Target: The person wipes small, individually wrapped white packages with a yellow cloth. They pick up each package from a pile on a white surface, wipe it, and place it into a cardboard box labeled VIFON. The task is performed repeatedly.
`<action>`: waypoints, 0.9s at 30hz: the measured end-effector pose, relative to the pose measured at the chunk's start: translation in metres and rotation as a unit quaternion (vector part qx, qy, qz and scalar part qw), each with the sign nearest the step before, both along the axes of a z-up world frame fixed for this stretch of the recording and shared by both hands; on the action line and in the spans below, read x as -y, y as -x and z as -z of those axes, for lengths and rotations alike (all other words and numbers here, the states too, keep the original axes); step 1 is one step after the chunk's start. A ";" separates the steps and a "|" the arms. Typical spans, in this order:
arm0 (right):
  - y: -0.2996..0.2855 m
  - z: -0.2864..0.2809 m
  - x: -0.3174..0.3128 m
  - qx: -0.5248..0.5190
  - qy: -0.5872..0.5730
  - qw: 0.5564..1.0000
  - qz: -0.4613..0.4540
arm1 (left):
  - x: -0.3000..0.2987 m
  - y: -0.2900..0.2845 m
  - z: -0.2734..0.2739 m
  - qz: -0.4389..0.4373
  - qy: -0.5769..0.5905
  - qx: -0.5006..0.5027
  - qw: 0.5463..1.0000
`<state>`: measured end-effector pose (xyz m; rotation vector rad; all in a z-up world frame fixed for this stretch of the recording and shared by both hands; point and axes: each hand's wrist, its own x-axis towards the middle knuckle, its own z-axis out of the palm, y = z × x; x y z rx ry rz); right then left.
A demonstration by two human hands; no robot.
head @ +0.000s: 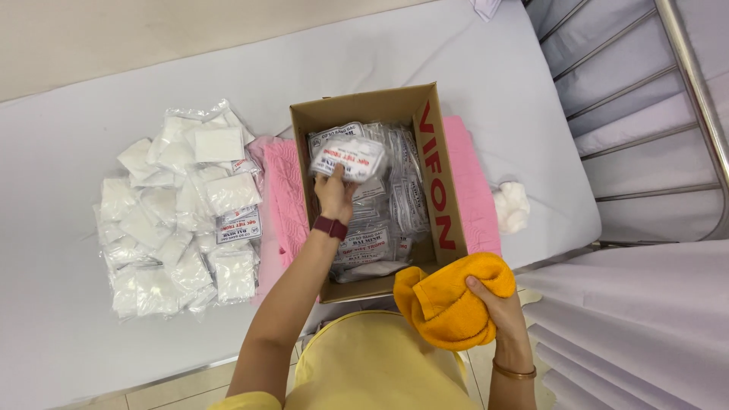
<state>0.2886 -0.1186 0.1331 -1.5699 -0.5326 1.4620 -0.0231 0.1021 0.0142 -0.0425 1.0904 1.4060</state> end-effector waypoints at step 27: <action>0.004 -0.026 -0.029 0.051 0.038 0.998 -0.025 | 0.269 0.282 0.215 0.267 0.360 -0.647 0.617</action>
